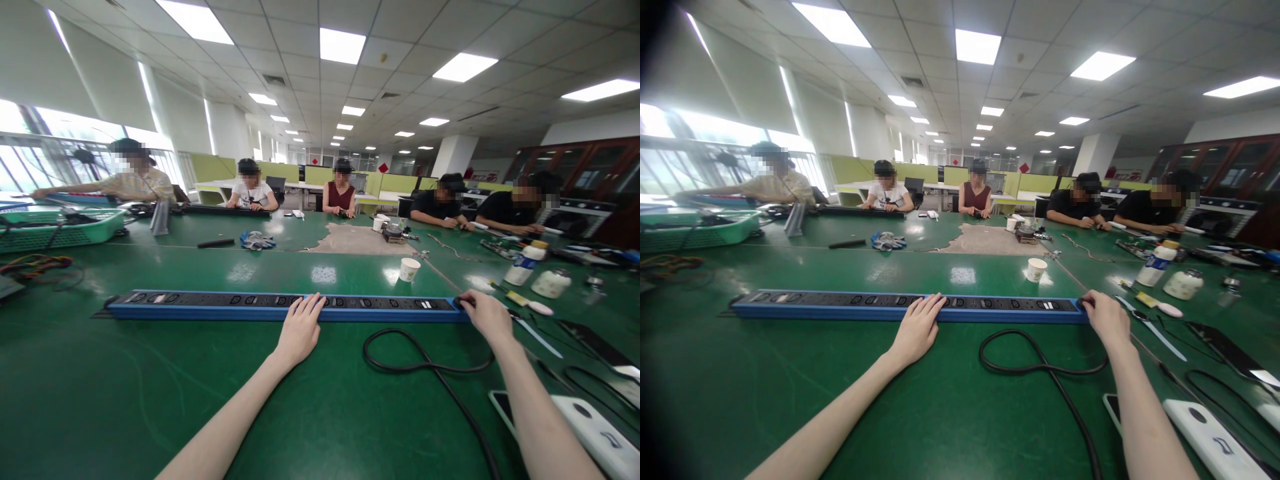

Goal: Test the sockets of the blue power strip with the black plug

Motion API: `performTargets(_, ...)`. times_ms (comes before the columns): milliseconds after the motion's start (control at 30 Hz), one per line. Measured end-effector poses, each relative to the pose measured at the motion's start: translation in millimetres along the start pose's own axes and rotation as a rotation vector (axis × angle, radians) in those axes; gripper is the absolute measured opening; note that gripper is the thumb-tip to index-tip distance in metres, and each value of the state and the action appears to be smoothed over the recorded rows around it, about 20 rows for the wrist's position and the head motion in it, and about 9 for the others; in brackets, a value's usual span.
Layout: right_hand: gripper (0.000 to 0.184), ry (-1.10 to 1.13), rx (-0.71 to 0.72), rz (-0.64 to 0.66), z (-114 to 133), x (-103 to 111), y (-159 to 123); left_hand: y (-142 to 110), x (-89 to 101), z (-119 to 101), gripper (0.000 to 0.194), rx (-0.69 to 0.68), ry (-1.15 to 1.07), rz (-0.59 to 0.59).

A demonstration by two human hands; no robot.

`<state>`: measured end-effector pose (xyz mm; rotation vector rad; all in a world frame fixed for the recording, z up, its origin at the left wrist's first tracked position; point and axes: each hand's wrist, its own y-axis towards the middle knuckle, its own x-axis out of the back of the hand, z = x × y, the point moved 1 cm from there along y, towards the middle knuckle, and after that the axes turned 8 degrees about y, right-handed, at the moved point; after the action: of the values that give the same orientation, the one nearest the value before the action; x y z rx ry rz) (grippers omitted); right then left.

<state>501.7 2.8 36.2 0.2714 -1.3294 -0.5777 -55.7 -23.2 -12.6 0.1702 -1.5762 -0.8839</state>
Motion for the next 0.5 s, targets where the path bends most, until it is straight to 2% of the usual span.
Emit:
performTargets(167,0.031,0.018,-0.015,0.04,-1.8,0.1,2.6,0.5,-0.7,-0.8,0.075,-0.003,-0.004,-0.01)
performTargets(267,0.031,0.08,-0.04,0.038,-1.6,8.7,2.9,1.1,-0.1,-1.6,0.071,-0.008,0.006,0.0)
performTargets(433,0.038,0.072,-0.159,-0.226,-8.1,38.7,3.7,1.6,1.2,-2.8,0.069,-0.016,0.017,0.003)
performTargets(500,0.039,0.063,-0.184,-0.279,-14.1,46.1,1.9,1.7,1.5,-3.2,0.07,-0.02,0.017,-0.004)
